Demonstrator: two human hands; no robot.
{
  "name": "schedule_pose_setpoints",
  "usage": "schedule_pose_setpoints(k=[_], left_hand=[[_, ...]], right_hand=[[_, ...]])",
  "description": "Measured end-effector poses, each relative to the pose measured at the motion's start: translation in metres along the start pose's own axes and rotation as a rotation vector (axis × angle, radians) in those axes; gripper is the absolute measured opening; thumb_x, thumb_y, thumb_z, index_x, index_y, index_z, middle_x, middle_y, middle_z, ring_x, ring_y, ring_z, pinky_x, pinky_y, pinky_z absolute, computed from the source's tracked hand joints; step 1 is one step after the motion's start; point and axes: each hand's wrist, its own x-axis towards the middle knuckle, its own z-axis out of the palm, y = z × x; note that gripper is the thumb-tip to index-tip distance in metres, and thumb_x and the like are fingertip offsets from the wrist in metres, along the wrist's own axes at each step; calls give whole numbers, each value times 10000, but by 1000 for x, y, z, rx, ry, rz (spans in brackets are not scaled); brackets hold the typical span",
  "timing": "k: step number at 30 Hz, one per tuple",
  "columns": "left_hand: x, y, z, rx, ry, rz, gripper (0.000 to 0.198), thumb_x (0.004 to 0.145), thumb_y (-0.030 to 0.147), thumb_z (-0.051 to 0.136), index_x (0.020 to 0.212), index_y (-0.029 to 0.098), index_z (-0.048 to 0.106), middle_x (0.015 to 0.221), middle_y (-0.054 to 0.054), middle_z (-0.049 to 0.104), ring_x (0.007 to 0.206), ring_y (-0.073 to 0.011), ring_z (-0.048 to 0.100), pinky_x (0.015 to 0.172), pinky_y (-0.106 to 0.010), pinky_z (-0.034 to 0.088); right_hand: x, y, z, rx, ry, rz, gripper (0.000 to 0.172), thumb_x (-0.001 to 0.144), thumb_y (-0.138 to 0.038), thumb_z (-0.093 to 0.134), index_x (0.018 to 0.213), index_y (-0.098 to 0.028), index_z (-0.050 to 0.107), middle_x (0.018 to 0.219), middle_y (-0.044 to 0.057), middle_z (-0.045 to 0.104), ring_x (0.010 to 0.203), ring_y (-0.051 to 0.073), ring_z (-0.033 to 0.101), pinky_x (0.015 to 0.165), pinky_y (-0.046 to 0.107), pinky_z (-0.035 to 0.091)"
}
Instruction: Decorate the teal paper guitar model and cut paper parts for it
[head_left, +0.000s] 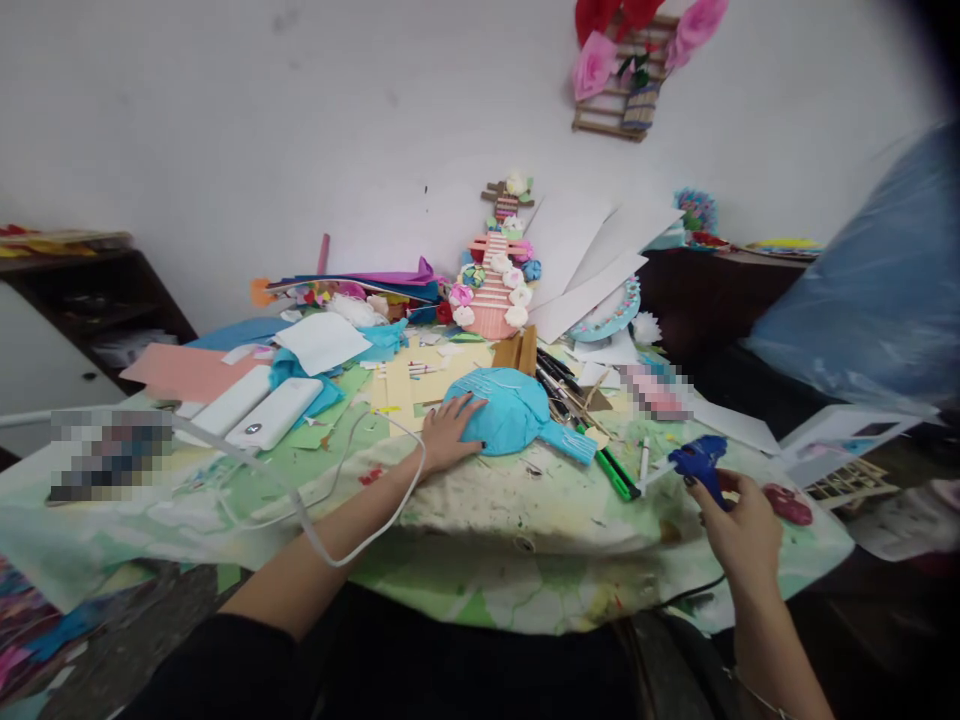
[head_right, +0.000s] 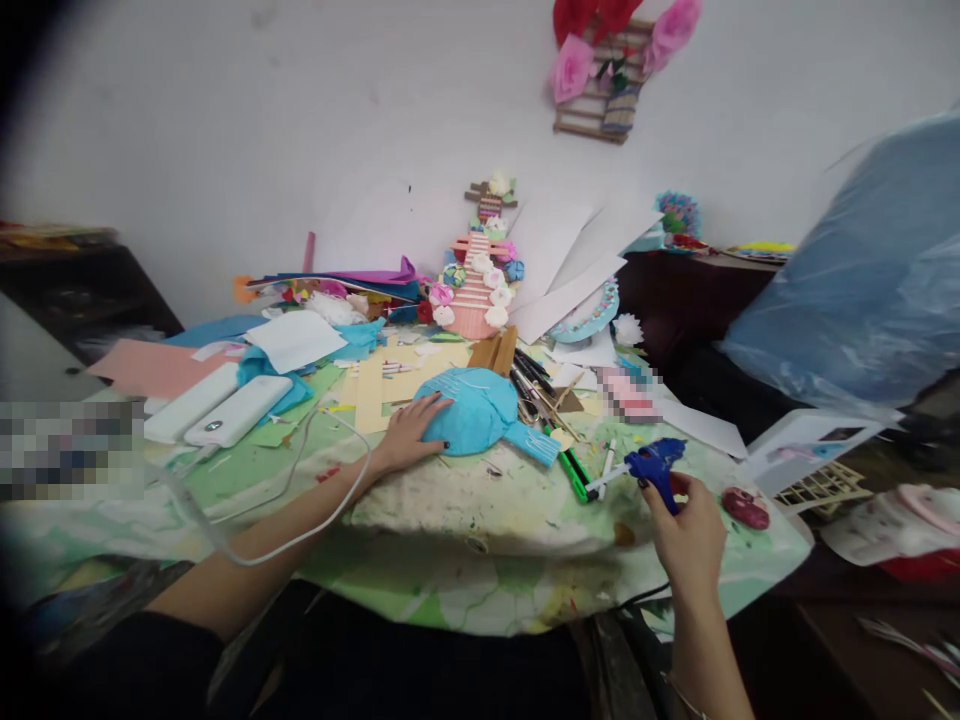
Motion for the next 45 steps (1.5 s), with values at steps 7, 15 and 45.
schedule_pose_setpoints(k=[7,15,45], left_hand=[[0,-11,8,-108,103,65,682,757,393,628,1378,279,369,1462,-83,382,1334,-299,341,1068,-492,266],[2,-20,11,-218,266,163,493,782,378,614,1233,194,537,1338,-126,520,1284,-285,417,1059,-452,305],[-16,10,-10,338,794,639,122,831,113,572,921,167,633,838,-61,683,842,-202,568,752,-366,438]], right_hand=[[15,33,18,-284,-26,8,571,735,-549,462,1006,-69,613,900,203,636,854,346,580,734,444,440],[13,38,28,-374,-64,59,535,778,-479,445,1057,-52,606,931,214,616,923,352,572,812,483,425],[39,-155,77,-103,-522,-636,485,733,-197,561,1208,-150,472,1097,120,648,972,254,610,785,309,426]])
